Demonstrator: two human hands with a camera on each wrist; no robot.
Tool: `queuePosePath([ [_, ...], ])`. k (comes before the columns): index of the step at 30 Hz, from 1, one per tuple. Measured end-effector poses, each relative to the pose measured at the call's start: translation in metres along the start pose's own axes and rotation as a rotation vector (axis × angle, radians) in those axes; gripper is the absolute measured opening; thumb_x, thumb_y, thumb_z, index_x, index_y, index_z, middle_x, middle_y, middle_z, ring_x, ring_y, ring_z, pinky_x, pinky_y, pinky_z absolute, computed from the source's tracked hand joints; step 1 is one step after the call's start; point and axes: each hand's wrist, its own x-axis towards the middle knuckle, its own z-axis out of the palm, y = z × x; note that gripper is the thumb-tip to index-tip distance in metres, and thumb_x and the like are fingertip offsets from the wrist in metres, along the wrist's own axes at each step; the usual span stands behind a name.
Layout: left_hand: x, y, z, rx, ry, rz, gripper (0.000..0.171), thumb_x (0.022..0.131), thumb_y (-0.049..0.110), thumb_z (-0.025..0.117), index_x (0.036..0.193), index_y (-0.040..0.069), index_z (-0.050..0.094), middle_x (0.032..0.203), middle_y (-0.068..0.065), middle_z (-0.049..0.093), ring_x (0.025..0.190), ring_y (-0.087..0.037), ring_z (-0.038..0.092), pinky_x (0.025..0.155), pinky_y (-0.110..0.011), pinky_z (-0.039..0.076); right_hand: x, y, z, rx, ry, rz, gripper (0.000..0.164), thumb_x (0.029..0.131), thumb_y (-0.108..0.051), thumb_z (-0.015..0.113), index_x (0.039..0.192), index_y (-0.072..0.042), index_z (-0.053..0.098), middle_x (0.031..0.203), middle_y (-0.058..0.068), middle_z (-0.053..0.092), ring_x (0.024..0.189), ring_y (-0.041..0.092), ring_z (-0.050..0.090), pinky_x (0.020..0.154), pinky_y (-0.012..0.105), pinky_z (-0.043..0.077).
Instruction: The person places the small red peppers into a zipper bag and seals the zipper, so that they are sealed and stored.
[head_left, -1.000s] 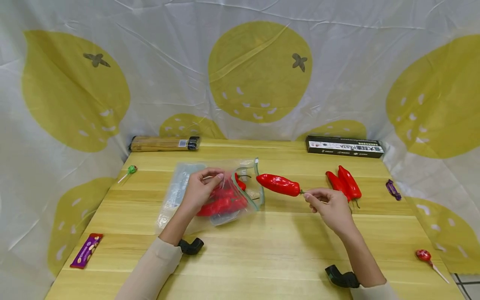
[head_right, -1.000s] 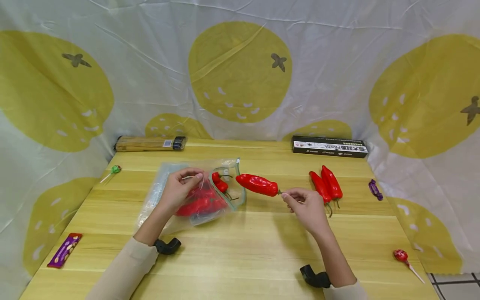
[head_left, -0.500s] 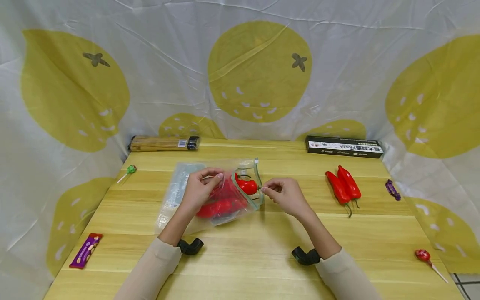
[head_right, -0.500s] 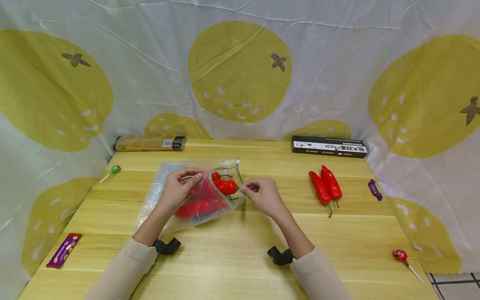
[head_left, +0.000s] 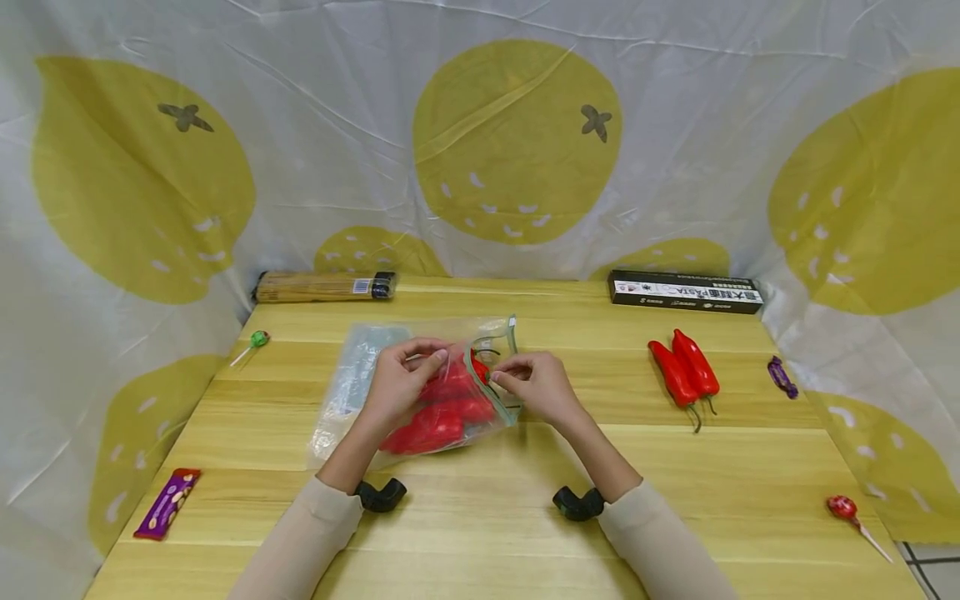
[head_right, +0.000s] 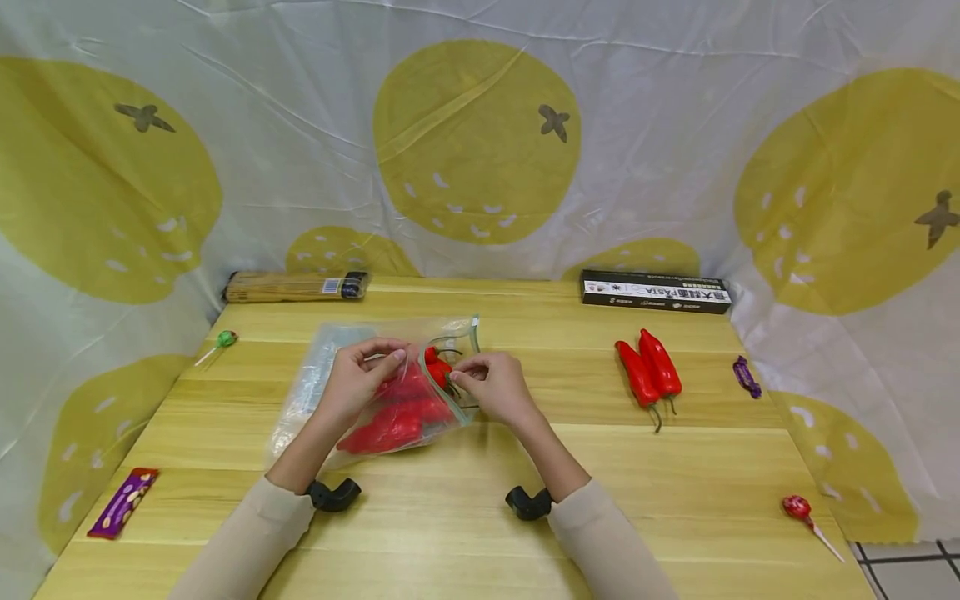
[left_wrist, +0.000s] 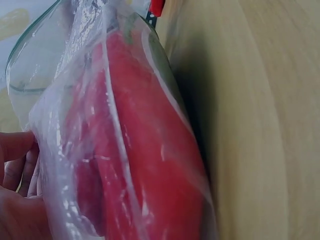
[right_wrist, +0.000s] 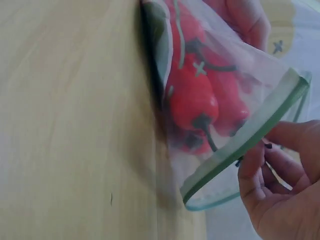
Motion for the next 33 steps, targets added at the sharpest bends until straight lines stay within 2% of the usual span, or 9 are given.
queuePosePath([
  [3,0.000,0.000,0.000,-0.008,0.000,0.002,0.029,0.087,0.027,0.073,0.107,0.006,0.071,0.095,-0.012,0.074,0.079,-0.013,0.071,0.068,-0.029,0.060,-0.002,-0.001,0.000,0.170,-0.001,0.041,0.027,0.093,-0.026,0.067,0.110,-0.006,0.071,0.105,0.019,0.069,0.085,0.038,0.069,0.071,0.040,0.060],
  [7,0.000,-0.001,0.000,-0.014,0.005,-0.003,0.027,0.087,0.026,0.074,0.106,0.006,0.071,0.095,-0.012,0.073,0.078,-0.013,0.072,0.068,-0.030,0.060,-0.012,0.000,-0.005,0.407,-0.005,0.071,0.040,0.101,-0.024,0.055,0.128,0.006,0.056,0.127,0.026,0.057,0.104,0.041,0.065,0.090,0.046,0.056],
  [10,0.000,-0.001,0.000,-0.013,0.009,-0.008,0.028,0.087,0.026,0.074,0.106,0.006,0.071,0.094,-0.011,0.073,0.078,-0.013,0.072,0.068,-0.030,0.060,-0.020,0.002,-0.008,0.476,-0.009,0.061,0.040,0.104,-0.022,0.047,0.131,0.008,0.051,0.134,0.025,0.053,0.116,0.038,0.061,0.098,0.044,0.051],
  [18,-0.002,0.001,-0.002,-0.006,0.023,-0.009,0.027,0.088,0.025,0.073,0.107,0.007,0.071,0.093,-0.008,0.073,0.077,-0.012,0.071,0.067,-0.029,0.060,-0.032,0.005,-0.006,0.449,-0.013,0.008,0.037,0.104,-0.021,0.046,0.131,0.004,0.053,0.136,0.020,0.054,0.127,0.031,0.055,0.103,0.039,0.048],
  [26,-0.002,0.002,-0.001,-0.042,0.027,-0.007,0.028,0.087,0.025,0.074,0.106,0.004,0.070,0.089,-0.009,0.074,0.076,-0.012,0.072,0.065,-0.029,0.060,-0.032,-0.001,0.010,0.405,-0.044,-0.027,0.040,0.104,-0.024,0.048,0.133,0.002,0.054,0.138,0.021,0.054,0.129,0.031,0.053,0.106,0.046,0.044],
  [30,-0.002,0.003,-0.001,-0.022,0.021,0.008,0.029,0.087,0.025,0.073,0.107,0.004,0.071,0.093,-0.009,0.074,0.080,-0.013,0.073,0.069,-0.029,0.060,-0.029,-0.007,0.018,0.396,-0.060,-0.057,0.046,0.105,-0.030,0.043,0.135,0.003,0.052,0.139,0.018,0.055,0.130,0.030,0.052,0.108,0.049,0.042],
  [33,-0.001,0.003,-0.001,-0.021,0.019,0.017,0.029,0.087,0.025,0.073,0.107,0.004,0.071,0.094,-0.009,0.074,0.080,-0.012,0.072,0.070,-0.028,0.060,-0.028,-0.010,0.020,0.381,-0.069,-0.048,0.049,0.106,-0.035,0.039,0.137,0.001,0.051,0.138,0.015,0.056,0.130,0.027,0.053,0.108,0.048,0.041],
])
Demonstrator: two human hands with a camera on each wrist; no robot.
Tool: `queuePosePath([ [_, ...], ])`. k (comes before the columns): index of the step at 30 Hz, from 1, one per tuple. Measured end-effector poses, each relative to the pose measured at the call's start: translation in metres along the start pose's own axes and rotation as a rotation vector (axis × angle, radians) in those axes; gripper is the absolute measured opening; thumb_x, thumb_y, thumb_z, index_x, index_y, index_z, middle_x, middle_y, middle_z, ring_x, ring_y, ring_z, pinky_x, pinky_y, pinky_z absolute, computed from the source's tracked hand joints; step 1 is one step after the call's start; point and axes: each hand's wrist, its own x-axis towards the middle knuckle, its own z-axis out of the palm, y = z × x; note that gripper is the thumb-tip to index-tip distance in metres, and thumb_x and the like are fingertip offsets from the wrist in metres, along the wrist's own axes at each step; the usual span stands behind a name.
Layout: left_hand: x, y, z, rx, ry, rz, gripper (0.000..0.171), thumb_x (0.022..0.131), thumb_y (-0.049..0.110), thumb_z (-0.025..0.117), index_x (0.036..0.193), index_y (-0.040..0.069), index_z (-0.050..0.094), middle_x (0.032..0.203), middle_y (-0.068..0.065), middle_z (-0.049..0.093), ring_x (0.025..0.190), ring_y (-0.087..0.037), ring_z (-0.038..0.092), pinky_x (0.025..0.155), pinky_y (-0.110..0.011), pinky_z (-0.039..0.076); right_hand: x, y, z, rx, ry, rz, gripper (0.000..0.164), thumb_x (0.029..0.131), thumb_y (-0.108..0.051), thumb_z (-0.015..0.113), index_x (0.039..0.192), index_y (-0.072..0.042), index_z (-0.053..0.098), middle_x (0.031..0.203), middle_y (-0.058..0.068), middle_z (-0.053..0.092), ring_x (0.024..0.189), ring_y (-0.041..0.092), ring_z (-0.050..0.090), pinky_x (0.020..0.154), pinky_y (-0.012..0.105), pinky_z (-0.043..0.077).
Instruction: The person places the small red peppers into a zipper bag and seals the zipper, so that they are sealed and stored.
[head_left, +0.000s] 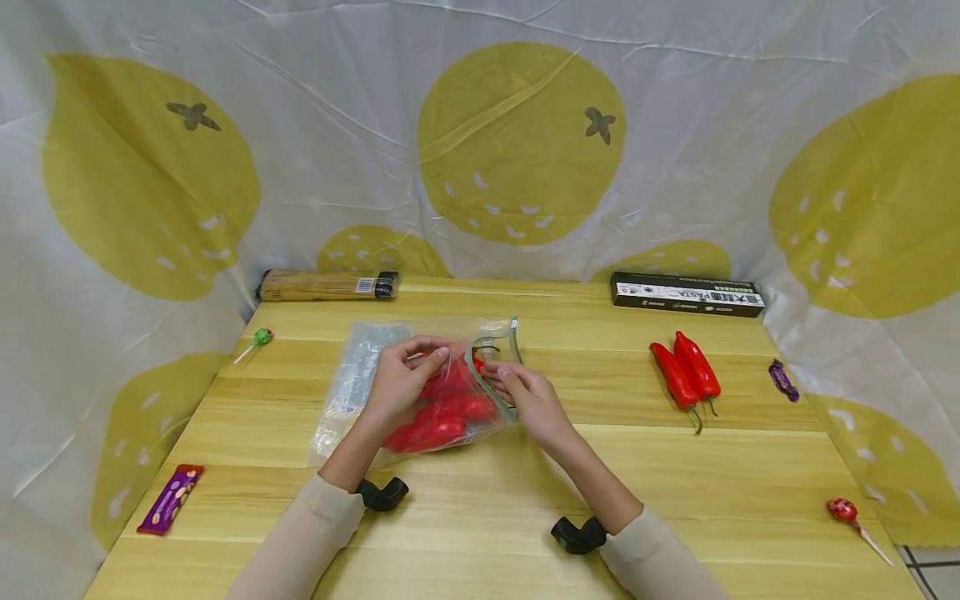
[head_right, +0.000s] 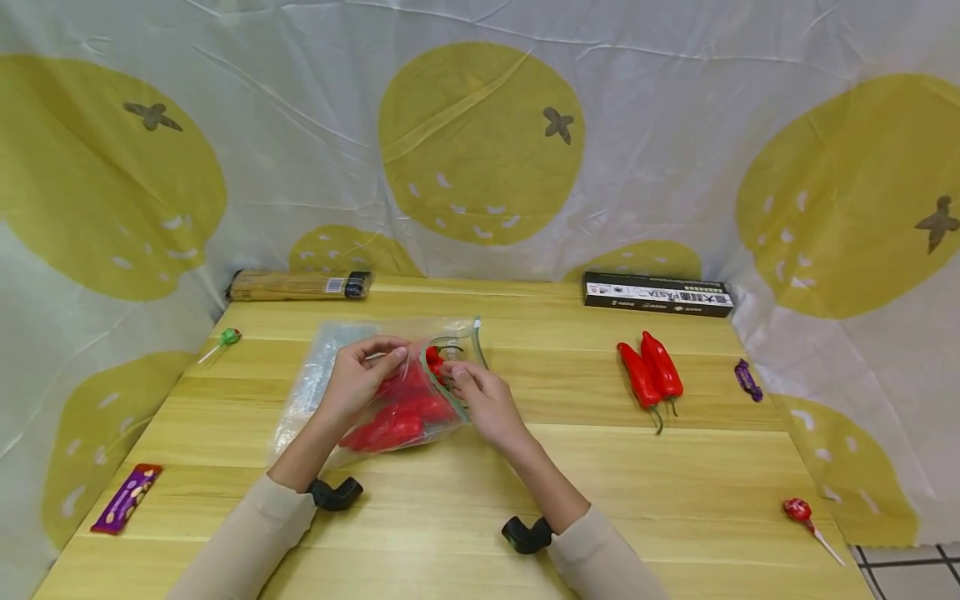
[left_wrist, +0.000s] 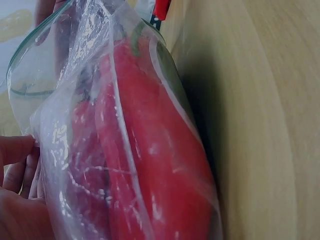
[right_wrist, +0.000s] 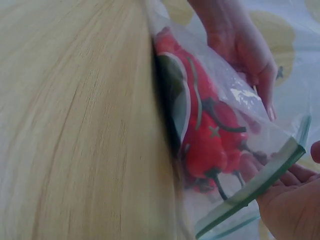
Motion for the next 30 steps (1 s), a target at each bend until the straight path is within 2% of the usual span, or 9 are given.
queuePosePath([
  [5,0.001,0.000,0.000,0.021,-0.003,0.001,0.030,0.088,0.027,0.073,0.107,0.005,0.071,0.092,-0.008,0.074,0.079,-0.012,0.072,0.069,-0.028,0.060,-0.003,-0.001,-0.009,0.009,0.017,0.000,0.049,0.106,-0.033,0.038,0.136,0.002,0.051,0.139,0.019,0.055,0.130,0.030,0.053,0.107,0.045,0.043],
  [10,0.001,-0.001,-0.001,0.041,-0.001,-0.009,0.027,0.088,0.028,0.073,0.106,0.008,0.071,0.094,-0.007,0.074,0.082,-0.013,0.073,0.070,-0.029,0.060,-0.018,-0.004,-0.040,-0.010,0.098,-0.066,0.046,0.105,-0.031,0.042,0.130,0.006,0.054,0.132,0.024,0.057,0.126,0.035,0.055,0.104,0.039,0.047],
  [14,0.001,-0.001,-0.002,0.045,-0.005,-0.010,0.028,0.088,0.028,0.073,0.107,0.007,0.071,0.094,-0.007,0.074,0.082,-0.013,0.072,0.071,-0.029,0.060,-0.038,-0.007,-0.076,-0.154,0.197,-0.081,0.040,0.103,-0.031,0.049,0.127,0.000,0.058,0.125,0.019,0.062,0.116,0.030,0.062,0.096,0.031,0.052],
  [17,0.001,-0.001,-0.004,0.043,0.001,-0.001,0.029,0.088,0.027,0.073,0.108,0.006,0.071,0.092,-0.006,0.074,0.079,-0.012,0.072,0.070,-0.028,0.060,-0.053,-0.007,-0.104,-0.351,0.307,-0.064,0.037,0.101,-0.033,0.053,0.125,-0.007,0.062,0.120,0.012,0.067,0.105,0.017,0.066,0.089,0.020,0.054],
  [21,0.001,-0.003,-0.006,0.042,0.005,0.000,0.029,0.088,0.026,0.073,0.108,0.006,0.071,0.090,-0.004,0.074,0.077,-0.011,0.071,0.070,-0.027,0.060,-0.074,-0.006,-0.138,-0.581,0.457,-0.023,0.034,0.097,-0.035,0.059,0.120,-0.011,0.065,0.114,0.008,0.070,0.093,0.001,0.064,0.080,0.008,0.050],
  [26,0.002,-0.004,-0.006,0.042,-0.006,-0.004,0.031,0.087,0.028,0.073,0.109,0.005,0.071,0.090,-0.004,0.075,0.077,-0.011,0.072,0.069,-0.027,0.060,-0.101,-0.002,-0.176,-0.667,0.553,0.067,0.040,0.093,-0.036,0.065,0.120,-0.007,0.065,0.112,0.012,0.069,0.086,-0.011,0.057,0.073,0.004,0.047],
  [30,0.004,-0.004,-0.005,0.037,-0.008,-0.005,0.032,0.087,0.028,0.074,0.109,0.005,0.071,0.090,-0.005,0.075,0.077,-0.012,0.072,0.070,-0.028,0.060,-0.119,0.005,-0.198,-0.744,0.613,0.136,0.042,0.090,-0.039,0.069,0.117,-0.007,0.067,0.108,0.015,0.070,0.078,-0.016,0.053,0.068,0.004,0.045],
])
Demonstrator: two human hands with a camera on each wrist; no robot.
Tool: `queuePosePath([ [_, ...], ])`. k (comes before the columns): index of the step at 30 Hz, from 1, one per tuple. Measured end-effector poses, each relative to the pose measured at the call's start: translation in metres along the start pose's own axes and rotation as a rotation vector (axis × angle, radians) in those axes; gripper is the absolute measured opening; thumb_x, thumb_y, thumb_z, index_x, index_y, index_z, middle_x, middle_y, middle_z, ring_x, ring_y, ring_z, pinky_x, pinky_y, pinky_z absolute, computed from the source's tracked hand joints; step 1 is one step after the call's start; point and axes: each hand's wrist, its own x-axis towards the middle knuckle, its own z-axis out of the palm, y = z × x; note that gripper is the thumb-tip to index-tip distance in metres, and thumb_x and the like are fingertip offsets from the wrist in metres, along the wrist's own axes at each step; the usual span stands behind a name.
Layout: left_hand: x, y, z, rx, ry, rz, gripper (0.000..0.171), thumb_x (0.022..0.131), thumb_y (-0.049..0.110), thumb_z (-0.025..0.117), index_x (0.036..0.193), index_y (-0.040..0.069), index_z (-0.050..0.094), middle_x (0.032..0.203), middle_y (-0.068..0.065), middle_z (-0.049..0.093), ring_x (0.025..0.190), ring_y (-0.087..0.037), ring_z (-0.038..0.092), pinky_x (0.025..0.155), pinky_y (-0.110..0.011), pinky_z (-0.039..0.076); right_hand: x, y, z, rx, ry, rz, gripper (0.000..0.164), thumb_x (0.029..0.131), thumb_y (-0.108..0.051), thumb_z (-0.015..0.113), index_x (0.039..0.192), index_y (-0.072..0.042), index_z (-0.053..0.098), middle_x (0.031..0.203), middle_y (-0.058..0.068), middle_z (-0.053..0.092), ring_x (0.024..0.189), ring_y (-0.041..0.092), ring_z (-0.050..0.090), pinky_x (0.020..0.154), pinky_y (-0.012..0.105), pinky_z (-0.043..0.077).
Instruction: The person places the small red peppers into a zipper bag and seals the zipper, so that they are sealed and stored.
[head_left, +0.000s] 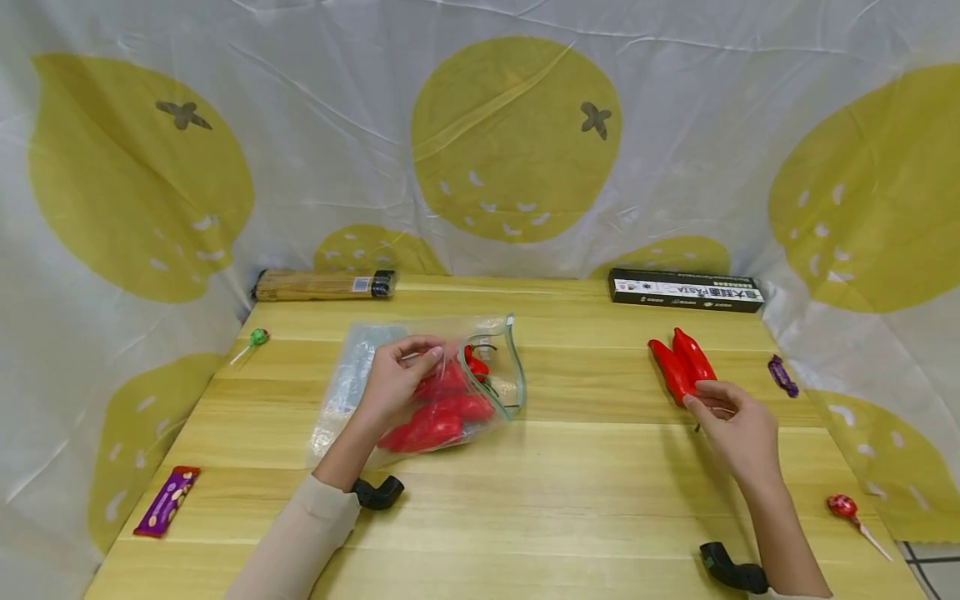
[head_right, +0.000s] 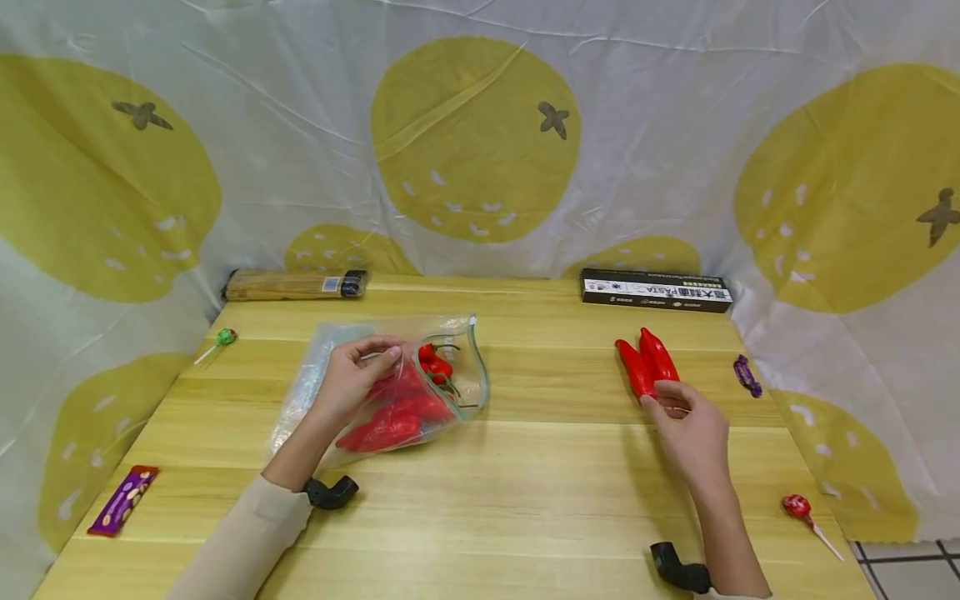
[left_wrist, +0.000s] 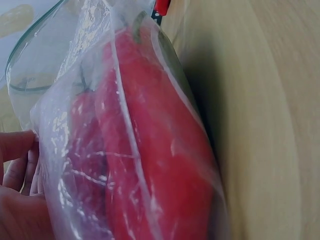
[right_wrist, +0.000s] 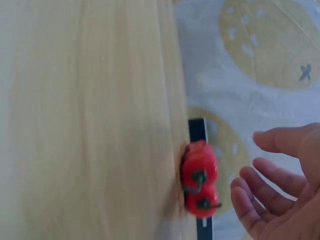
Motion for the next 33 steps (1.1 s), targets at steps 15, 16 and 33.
queuePosePath([
  [15,-0.001,-0.001,0.000,-0.022,-0.012,-0.035,0.032,0.087,0.028,0.073,0.110,0.006,0.070,0.093,-0.008,0.074,0.080,-0.013,0.072,0.074,-0.031,0.060,0.005,0.029,-0.001,-0.168,-0.114,0.019,0.036,0.088,-0.031,0.072,0.111,-0.003,0.070,0.102,0.016,0.073,0.085,0.025,0.070,0.059,0.016,0.048],
  [16,-0.001,-0.001,0.000,-0.016,-0.010,-0.033,0.031,0.087,0.028,0.073,0.110,0.006,0.070,0.092,-0.007,0.074,0.079,-0.014,0.072,0.074,-0.031,0.060,0.006,0.029,0.000,-0.169,-0.124,0.013,0.034,0.088,-0.030,0.072,0.109,-0.003,0.070,0.100,0.015,0.073,0.083,0.022,0.071,0.059,0.016,0.048],
  [33,-0.001,0.000,-0.001,-0.017,-0.013,-0.045,0.032,0.088,0.028,0.072,0.111,0.006,0.070,0.094,-0.007,0.074,0.081,-0.013,0.072,0.075,-0.030,0.060,0.006,0.014,-0.001,-0.095,0.076,0.027,0.023,0.094,-0.024,0.064,0.106,-0.007,0.074,0.095,0.013,0.073,0.067,-0.008,0.054,0.055,0.012,0.045],
])
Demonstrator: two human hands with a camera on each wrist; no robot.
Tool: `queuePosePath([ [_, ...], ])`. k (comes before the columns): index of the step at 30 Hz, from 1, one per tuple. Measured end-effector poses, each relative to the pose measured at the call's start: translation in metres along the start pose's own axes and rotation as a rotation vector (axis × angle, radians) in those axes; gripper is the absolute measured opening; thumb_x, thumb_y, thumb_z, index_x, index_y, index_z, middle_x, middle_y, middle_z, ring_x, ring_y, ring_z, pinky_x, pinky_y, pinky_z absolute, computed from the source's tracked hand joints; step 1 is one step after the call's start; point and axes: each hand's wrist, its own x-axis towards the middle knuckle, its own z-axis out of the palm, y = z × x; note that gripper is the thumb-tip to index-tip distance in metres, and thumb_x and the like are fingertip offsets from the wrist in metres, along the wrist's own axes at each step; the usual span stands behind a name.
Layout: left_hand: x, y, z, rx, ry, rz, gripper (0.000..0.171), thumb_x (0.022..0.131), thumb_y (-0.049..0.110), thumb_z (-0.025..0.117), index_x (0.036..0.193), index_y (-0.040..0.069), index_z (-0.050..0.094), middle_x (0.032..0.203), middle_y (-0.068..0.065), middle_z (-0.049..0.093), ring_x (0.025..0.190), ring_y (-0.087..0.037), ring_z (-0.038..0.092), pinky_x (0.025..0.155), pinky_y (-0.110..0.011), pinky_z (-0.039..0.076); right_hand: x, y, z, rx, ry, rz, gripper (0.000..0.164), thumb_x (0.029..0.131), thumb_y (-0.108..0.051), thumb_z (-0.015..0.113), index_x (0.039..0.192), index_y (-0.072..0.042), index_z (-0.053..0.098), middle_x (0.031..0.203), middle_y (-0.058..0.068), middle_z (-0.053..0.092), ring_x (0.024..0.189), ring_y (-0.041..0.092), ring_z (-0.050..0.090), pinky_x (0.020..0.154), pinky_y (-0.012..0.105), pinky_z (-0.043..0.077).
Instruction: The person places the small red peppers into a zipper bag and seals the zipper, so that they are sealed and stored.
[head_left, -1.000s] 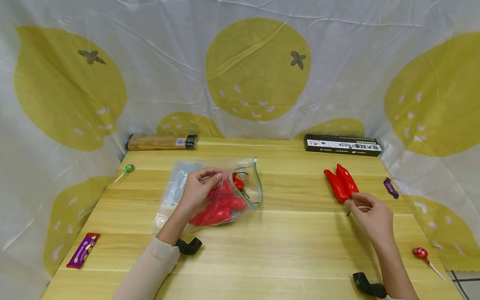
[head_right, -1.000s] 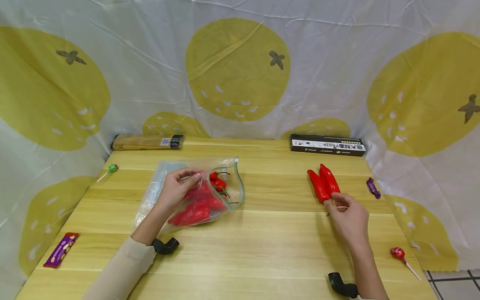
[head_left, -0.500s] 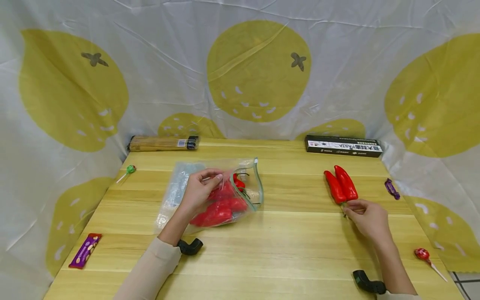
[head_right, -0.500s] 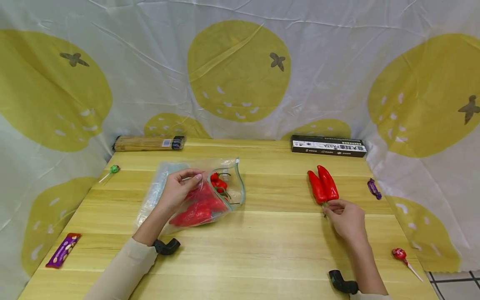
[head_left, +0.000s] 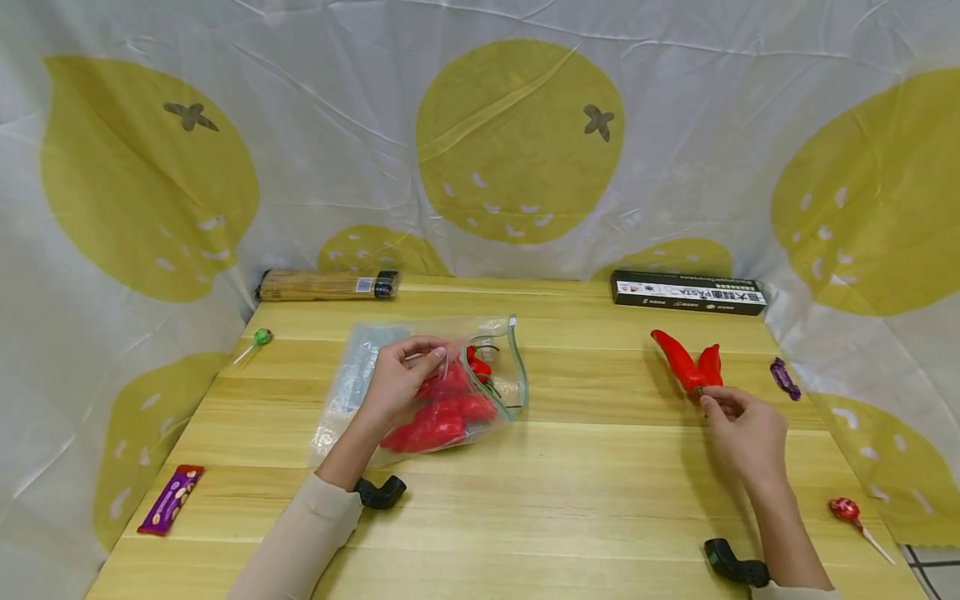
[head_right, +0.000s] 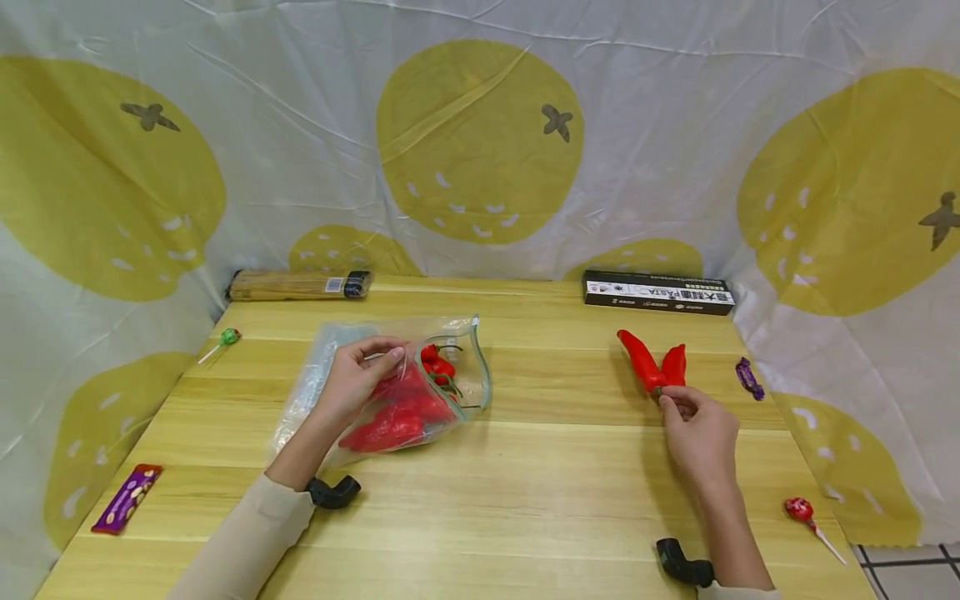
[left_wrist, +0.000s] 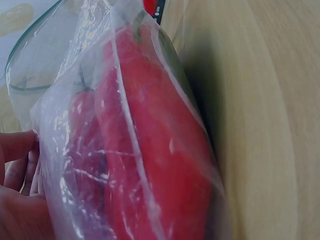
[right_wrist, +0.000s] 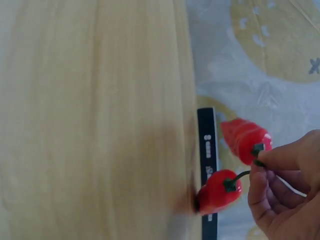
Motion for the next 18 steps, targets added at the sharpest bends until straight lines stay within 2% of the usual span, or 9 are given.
queuePosePath([
  [5,0.001,0.000,-0.001,-0.005,-0.003,-0.010,0.031,0.090,0.024,0.070,0.114,0.005,0.069,0.095,-0.007,0.074,0.081,-0.013,0.072,0.075,-0.031,0.060,-0.002,-0.011,-0.001,0.041,0.056,-0.054,0.021,0.092,-0.020,0.068,0.106,-0.007,0.074,0.094,0.014,0.074,0.066,-0.012,0.054,0.055,0.009,0.046],
  [10,0.001,-0.001,-0.001,0.010,-0.003,0.006,0.030,0.091,0.023,0.070,0.114,0.005,0.069,0.093,-0.008,0.074,0.078,-0.014,0.071,0.074,-0.031,0.060,-0.006,-0.026,0.006,0.122,0.053,-0.163,0.016,0.089,-0.012,0.071,0.104,-0.007,0.075,0.089,0.013,0.074,0.067,-0.002,0.062,0.057,0.010,0.048],
  [14,0.001,-0.002,-0.001,0.014,0.006,0.014,0.031,0.089,0.027,0.072,0.111,0.006,0.070,0.090,-0.006,0.073,0.077,-0.014,0.071,0.074,-0.030,0.060,-0.009,-0.044,0.019,0.177,-0.047,-0.279,0.015,0.089,-0.013,0.071,0.104,-0.011,0.075,0.089,0.006,0.074,0.071,0.004,0.065,0.061,0.012,0.051],
  [18,0.002,-0.003,0.000,0.015,0.009,0.031,0.032,0.088,0.029,0.073,0.110,0.006,0.070,0.088,-0.005,0.073,0.076,-0.013,0.070,0.073,-0.029,0.060,-0.012,-0.070,0.035,0.231,-0.198,-0.354,0.016,0.091,-0.019,0.069,0.106,-0.015,0.074,0.095,0.000,0.074,0.078,0.006,0.066,0.069,0.016,0.054],
])
